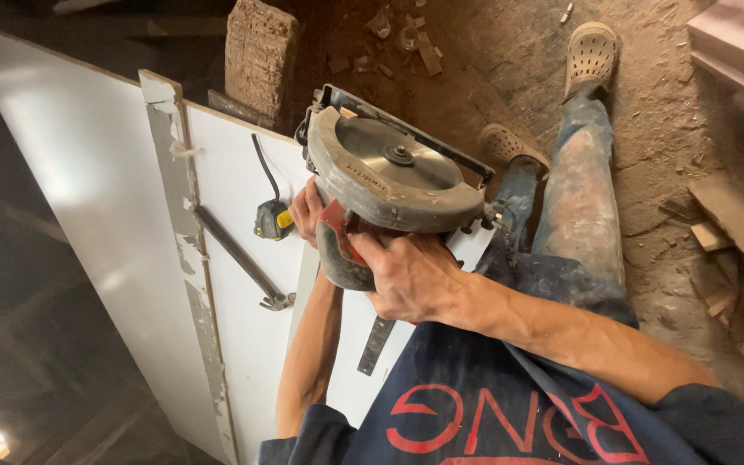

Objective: The person measures and marks wooden planks on a white workbench using a tape measure, pencil, and square. They then use a circular saw to cut the planks along the marked lines. The person repeats this process for multiple planks, stacking the cut pieces aside.

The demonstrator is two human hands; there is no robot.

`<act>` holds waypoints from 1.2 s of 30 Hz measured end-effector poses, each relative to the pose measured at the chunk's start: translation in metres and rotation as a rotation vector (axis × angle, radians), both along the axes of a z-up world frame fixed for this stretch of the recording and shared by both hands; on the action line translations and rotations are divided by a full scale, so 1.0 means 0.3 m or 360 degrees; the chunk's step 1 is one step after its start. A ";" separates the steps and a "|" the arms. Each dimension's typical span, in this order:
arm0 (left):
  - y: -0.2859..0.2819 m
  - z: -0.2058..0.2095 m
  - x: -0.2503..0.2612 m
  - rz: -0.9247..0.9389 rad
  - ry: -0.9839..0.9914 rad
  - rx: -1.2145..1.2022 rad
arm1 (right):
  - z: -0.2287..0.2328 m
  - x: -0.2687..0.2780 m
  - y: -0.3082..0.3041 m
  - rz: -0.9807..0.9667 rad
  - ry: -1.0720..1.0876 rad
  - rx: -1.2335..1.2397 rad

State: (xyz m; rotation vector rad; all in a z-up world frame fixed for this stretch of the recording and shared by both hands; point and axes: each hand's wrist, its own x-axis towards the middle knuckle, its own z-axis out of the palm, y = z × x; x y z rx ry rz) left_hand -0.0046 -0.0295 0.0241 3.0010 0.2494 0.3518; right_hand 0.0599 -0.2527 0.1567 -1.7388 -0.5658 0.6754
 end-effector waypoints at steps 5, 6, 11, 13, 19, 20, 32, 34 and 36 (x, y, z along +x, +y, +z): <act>-0.006 0.016 0.006 0.0006 0.0014 -0.0019 | -0.004 0.002 0.002 -0.0040 -0.0060 0.0023; -0.009 0.020 0.007 -0.0049 0.0021 0.0051 | -0.005 0.002 0.003 -0.0046 -0.0068 0.0030; -0.028 0.048 0.023 0.0008 0.0033 -0.0025 | -0.004 0.007 0.007 -0.0047 -0.0075 0.0033; -0.027 0.059 0.027 -0.0191 0.0025 0.0145 | -0.003 0.010 0.008 -0.0006 -0.0040 -0.0011; -0.018 0.066 0.030 -0.0238 -0.0008 0.0085 | 0.002 0.018 0.015 -0.0041 -0.0105 0.0012; -0.015 0.063 0.028 -0.0239 -0.0016 0.0070 | 0.002 0.020 0.016 -0.0064 -0.0149 0.0022; 0.008 0.027 -0.007 -0.0133 0.0029 -0.0035 | 0.013 0.034 0.028 -0.0063 -0.0145 0.0014; -0.001 0.058 -0.001 -0.0192 0.0051 -0.0115 | 0.013 0.037 0.032 -0.0020 -0.0094 -0.0021; -0.018 0.090 0.015 -0.0263 0.0001 -0.0135 | 0.013 0.041 0.035 0.0010 -0.0063 -0.0037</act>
